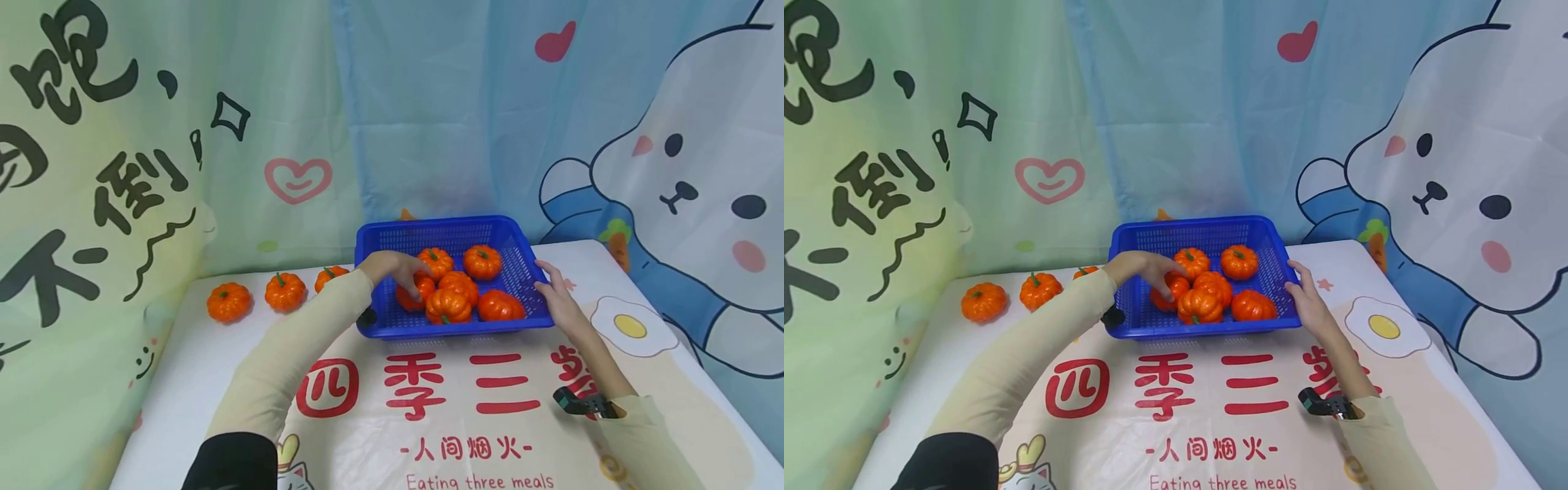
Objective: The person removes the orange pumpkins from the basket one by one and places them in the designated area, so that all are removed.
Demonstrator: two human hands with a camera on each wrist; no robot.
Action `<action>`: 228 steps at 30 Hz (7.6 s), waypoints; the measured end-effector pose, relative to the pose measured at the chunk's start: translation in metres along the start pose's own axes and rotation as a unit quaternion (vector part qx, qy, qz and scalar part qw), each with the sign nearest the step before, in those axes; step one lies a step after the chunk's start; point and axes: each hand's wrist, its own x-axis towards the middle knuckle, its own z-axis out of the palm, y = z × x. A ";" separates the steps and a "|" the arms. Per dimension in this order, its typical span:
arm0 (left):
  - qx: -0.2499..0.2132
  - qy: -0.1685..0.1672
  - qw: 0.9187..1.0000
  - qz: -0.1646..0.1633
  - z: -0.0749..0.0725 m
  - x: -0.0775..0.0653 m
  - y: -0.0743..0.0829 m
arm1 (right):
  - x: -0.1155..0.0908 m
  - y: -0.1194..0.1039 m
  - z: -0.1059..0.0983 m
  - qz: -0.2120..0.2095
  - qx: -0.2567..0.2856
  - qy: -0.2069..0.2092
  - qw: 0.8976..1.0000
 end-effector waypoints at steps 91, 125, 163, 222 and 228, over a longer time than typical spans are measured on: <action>-0.387 0.413 0.822 0.070 0.145 -0.150 -0.039 | 0.002 0.001 0.000 -0.018 0.001 -0.004 1.000; -0.282 0.517 0.785 -0.190 0.239 -0.229 -0.165 | 0.000 -0.001 -0.002 -0.016 -0.002 0.008 1.000; -0.282 0.450 0.816 -0.231 0.252 -0.254 -0.184 | 0.005 0.003 0.000 -0.018 0.014 -0.004 1.000; -0.241 0.350 0.905 0.030 0.203 -0.184 0.010 | 0.005 0.003 -0.003 -0.016 0.021 -0.007 1.000; -0.226 0.320 0.919 0.044 0.201 -0.175 0.020 | 0.006 0.003 -0.003 -0.017 0.022 -0.008 1.000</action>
